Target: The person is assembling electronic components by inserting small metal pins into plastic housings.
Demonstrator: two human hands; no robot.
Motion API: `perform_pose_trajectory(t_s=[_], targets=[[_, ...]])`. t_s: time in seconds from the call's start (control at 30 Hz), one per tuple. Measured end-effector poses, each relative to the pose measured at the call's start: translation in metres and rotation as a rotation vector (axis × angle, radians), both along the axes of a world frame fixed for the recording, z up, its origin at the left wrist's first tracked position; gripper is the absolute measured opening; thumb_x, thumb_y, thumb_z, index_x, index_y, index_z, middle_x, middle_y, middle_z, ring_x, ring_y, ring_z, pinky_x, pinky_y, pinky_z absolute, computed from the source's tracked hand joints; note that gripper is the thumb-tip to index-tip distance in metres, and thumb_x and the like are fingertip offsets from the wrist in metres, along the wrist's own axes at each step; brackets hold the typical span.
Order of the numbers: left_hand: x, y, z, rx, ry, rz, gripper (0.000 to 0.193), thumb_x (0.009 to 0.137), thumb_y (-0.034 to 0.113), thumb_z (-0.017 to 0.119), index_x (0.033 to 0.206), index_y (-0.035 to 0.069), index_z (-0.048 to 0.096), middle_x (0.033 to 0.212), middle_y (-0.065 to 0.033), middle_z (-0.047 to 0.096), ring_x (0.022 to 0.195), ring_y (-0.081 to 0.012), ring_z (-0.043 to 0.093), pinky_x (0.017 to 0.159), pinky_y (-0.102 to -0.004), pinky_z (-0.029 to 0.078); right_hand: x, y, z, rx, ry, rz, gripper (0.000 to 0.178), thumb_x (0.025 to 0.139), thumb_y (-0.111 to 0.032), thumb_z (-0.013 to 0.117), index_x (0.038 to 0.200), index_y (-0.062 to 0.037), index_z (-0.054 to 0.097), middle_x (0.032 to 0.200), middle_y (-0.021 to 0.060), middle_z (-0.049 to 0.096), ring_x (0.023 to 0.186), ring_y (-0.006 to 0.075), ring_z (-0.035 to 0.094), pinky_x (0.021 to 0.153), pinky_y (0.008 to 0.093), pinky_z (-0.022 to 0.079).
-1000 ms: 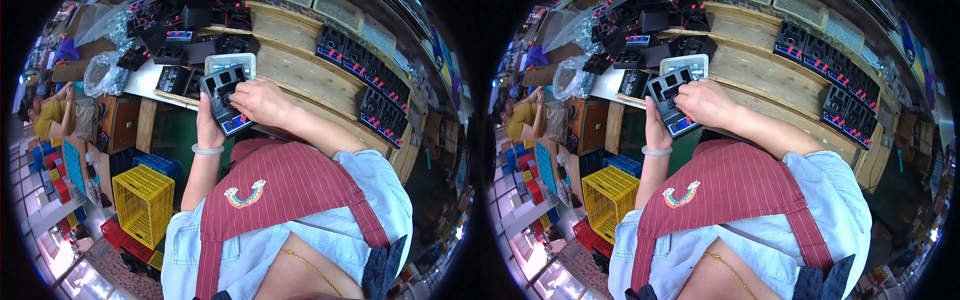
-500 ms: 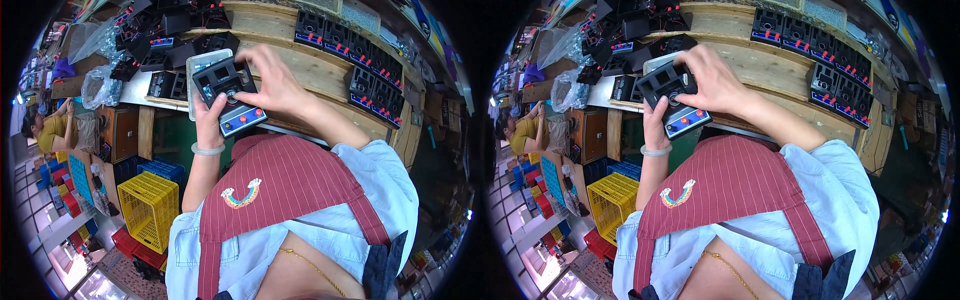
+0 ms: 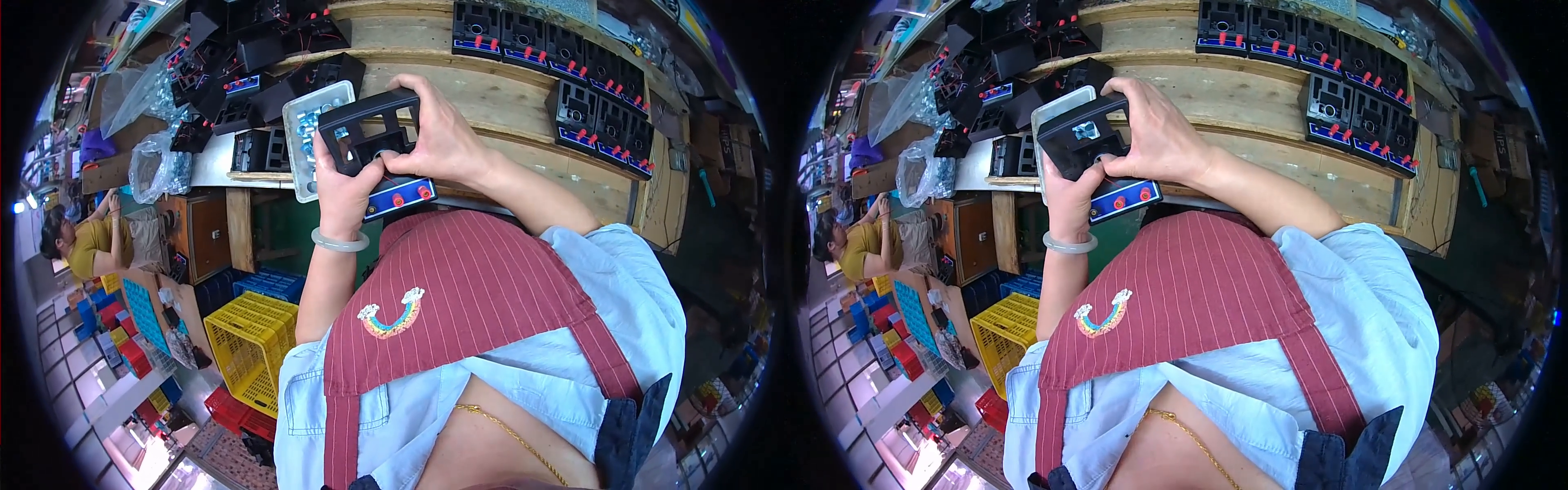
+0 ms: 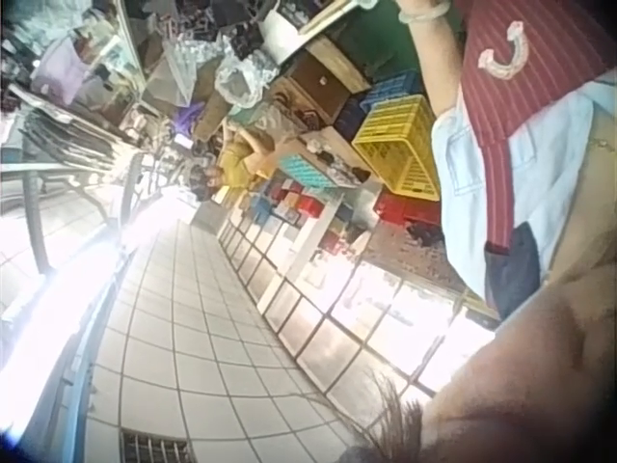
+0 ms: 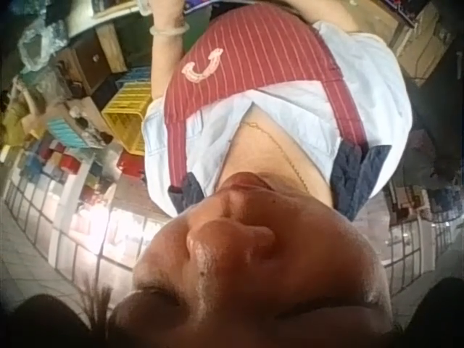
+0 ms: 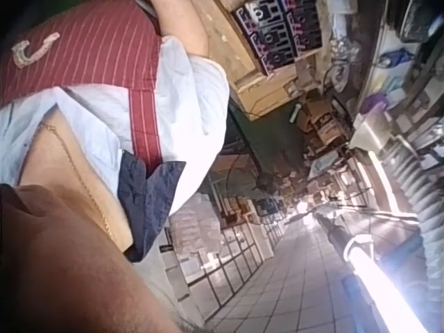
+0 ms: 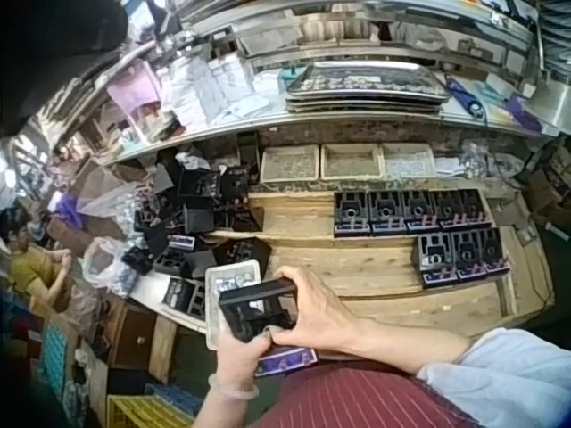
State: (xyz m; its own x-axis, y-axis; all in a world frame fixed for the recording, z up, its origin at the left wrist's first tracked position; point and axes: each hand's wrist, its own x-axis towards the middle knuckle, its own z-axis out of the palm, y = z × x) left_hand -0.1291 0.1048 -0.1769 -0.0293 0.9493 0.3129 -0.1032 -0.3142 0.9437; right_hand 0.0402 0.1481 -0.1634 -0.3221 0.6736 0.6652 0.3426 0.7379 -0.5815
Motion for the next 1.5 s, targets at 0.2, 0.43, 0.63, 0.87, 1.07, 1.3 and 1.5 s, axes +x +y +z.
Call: perform_pose_trajectory(t_s=[0.2,0.43,0.63,0.87,1.07,1.3,1.5], targets=[[-0.014,0.005,-0.022,-0.136,-0.073,-0.055,0.093,0.079,0.012,0.076,0.149,0.006,0.015,0.139,-0.0249,0.036,0.123,-0.0285,0.046,0.100,-0.0430,0.043,0.044,0.044,-0.046,-0.031,-0.028,-0.267,0.093,0.062,-0.030,0.082,0.135,-0.0047,0.031,0.115,0.0213,0.056,0.106,0.0361,0.059,0.094,0.0418,0.048],[-0.062,-0.013,-0.061,-0.341,-0.297,0.102,0.056,0.089,0.015,0.066,0.137,0.006,0.039,0.125,-0.0157,0.055,0.106,-0.0213,0.059,0.088,-0.0342,0.047,0.187,0.082,-0.068,-0.183,-0.689,-0.952,0.067,0.065,-0.015,0.078,0.125,-0.0036,0.051,0.123,0.0226,0.055,0.114,0.0392,0.053,0.098,0.0466,0.044],[-0.079,-0.018,-0.066,-0.261,-0.306,0.208,0.038,0.091,0.011,0.062,0.126,0.005,0.051,0.111,-0.0092,0.064,0.094,-0.0149,0.063,0.078,-0.0264,0.048,0.019,0.107,-0.030,-0.048,-0.341,-0.199,0.043,0.075,-0.015,0.066,0.116,-0.0047,0.058,0.118,0.0174,0.059,0.115,0.0339,0.054,0.098,0.0421,0.043],[-0.090,-0.029,-0.077,-0.317,-0.343,0.205,0.035,0.094,0.008,0.057,0.128,0.003,0.049,0.112,-0.0101,0.062,0.094,-0.0174,0.063,0.080,-0.0286,0.050,-0.174,0.187,-0.041,0.023,-0.617,-0.184,0.044,0.083,-0.042,0.066,0.115,-0.0117,0.067,0.120,0.0170,0.060,0.114,0.0357,0.055,0.099,0.0460,0.042],[-0.102,-0.034,-0.089,-0.285,-0.312,0.294,0.033,0.094,0.008,0.057,0.125,0.005,0.051,0.109,-0.0071,0.063,0.093,-0.0155,0.063,0.079,-0.0267,0.049,-0.152,0.215,-0.021,-0.386,-0.090,0.092,0.032,0.082,-0.035,0.069,0.098,-0.0077,0.073,0.089,0.0090,0.071,0.084,0.0221,0.067,0.076,0.0361,0.051],[-0.064,0.010,-0.046,0.256,0.353,0.422,0.110,0.078,0.014,0.077,0.150,0.003,-0.006,0.138,-0.0190,0.039,0.123,-0.0256,0.046,0.105,-0.0376,0.036,-0.080,0.076,0.004,-0.803,0.292,0.601,0.018,0.093,-0.019,0.062,0.098,-0.0025,0.069,0.087,-0.0001,0.067,0.080,0.0069,0.060,0.072,0.0255,0.049],[-0.047,0.011,-0.008,-0.083,-0.638,-0.198,0.068,0.088,0.053,0.057,0.134,0.005,0.044,0.124,-0.0134,0.056,0.113,-0.0252,0.056,0.099,-0.0392,0.046,-0.033,0.018,0.035,-1.231,0.598,0.845,0.020,0.095,-0.018,0.060,0.104,-0.0013,0.065,0.093,0.0061,0.069,0.083,0.0144,0.066,0.074,0.0275,0.054]])
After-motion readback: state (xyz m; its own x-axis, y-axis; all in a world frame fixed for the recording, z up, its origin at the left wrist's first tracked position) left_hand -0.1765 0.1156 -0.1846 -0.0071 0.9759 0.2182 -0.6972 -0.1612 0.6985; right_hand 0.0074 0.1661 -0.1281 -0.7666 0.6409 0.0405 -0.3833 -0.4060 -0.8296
